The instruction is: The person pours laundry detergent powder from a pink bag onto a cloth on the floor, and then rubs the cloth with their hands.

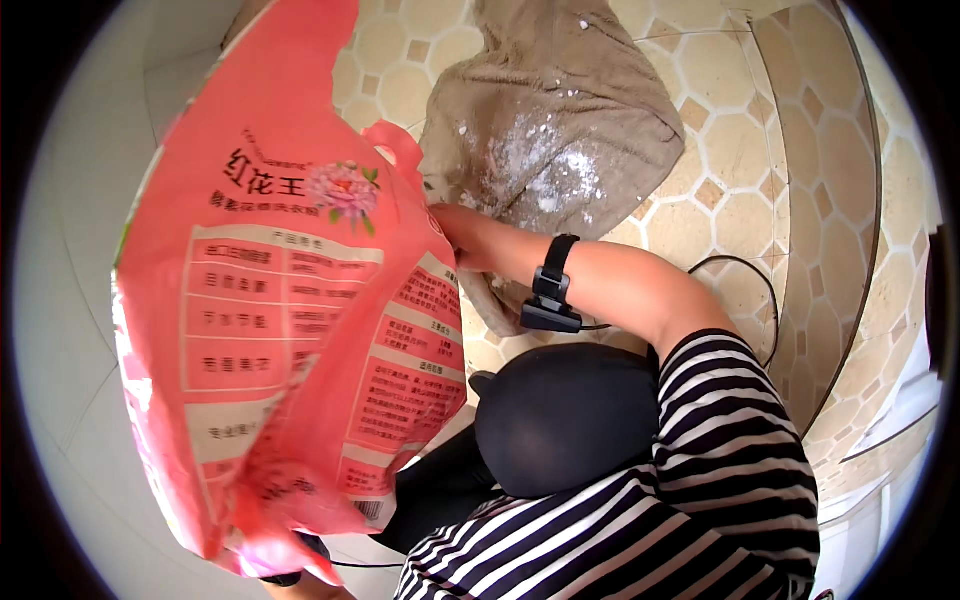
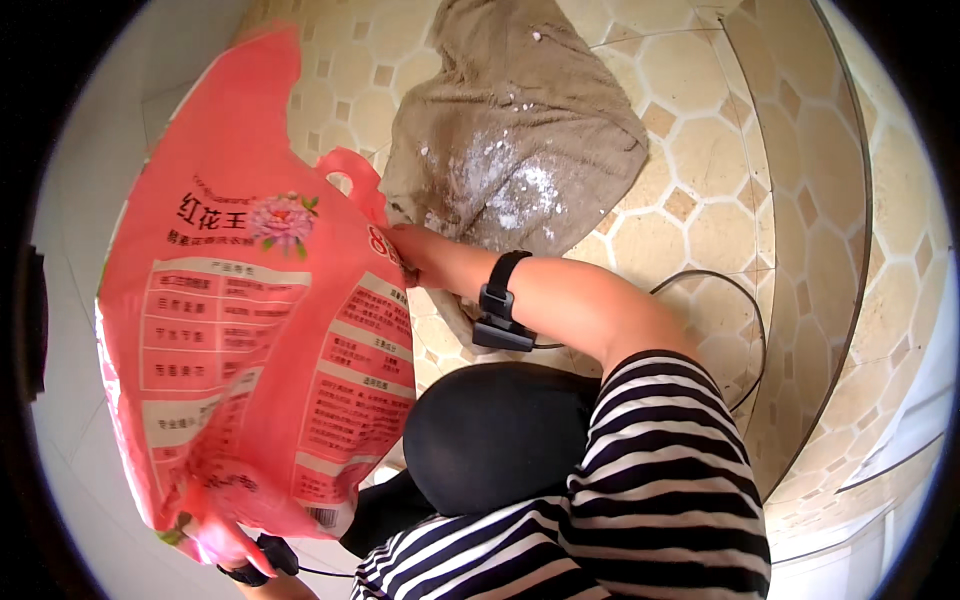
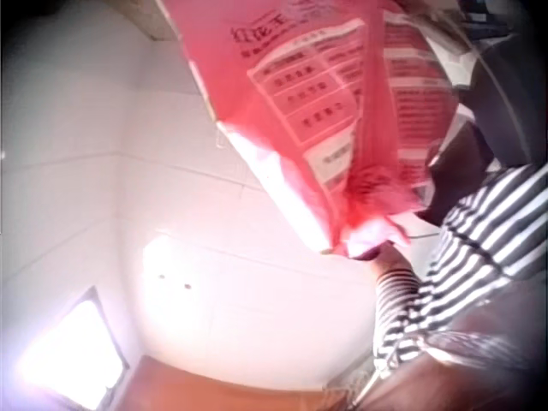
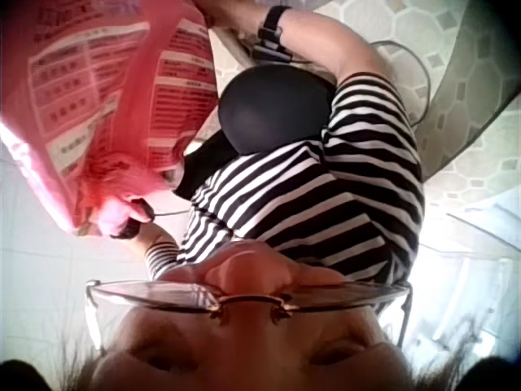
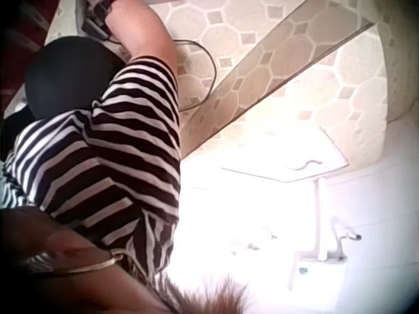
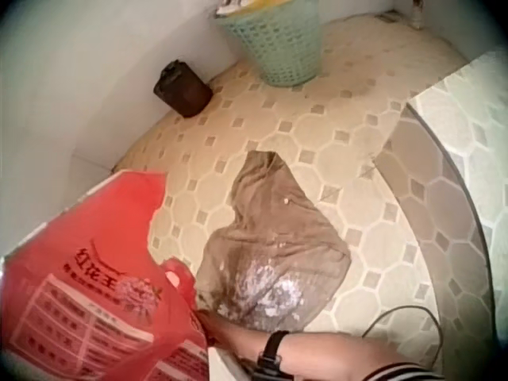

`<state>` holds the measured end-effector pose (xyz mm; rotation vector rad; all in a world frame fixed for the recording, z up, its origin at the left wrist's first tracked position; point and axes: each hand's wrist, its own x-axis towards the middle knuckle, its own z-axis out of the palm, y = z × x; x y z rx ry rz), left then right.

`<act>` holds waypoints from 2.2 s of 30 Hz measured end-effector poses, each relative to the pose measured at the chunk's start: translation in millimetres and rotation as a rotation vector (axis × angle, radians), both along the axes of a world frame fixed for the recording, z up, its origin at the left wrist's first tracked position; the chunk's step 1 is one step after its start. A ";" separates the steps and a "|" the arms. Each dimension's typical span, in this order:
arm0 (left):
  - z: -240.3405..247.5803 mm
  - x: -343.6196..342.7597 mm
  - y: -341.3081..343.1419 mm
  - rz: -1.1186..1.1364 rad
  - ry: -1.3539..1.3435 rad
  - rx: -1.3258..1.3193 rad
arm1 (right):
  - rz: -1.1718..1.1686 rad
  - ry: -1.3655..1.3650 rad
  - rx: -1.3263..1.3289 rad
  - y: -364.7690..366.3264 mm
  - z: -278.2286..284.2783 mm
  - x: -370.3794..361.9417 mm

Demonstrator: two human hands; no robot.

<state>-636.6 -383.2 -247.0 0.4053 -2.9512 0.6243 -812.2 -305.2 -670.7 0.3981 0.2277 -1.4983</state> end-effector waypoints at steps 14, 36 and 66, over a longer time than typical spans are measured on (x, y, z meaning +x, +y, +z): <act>-13.3 -49.9 -31.3 -0.140 0.069 0.000 | -0.491 0.034 0.049 26.4 26.6 -84.8; -13.2 -63.3 -29.0 -0.167 0.139 -0.010 | -0.169 2.139 1.080 126.9 -8.2 -210.6; -11.2 3.1 -3.4 -0.043 0.212 0.012 | 0.162 1.106 0.095 133.5 -23.0 16.4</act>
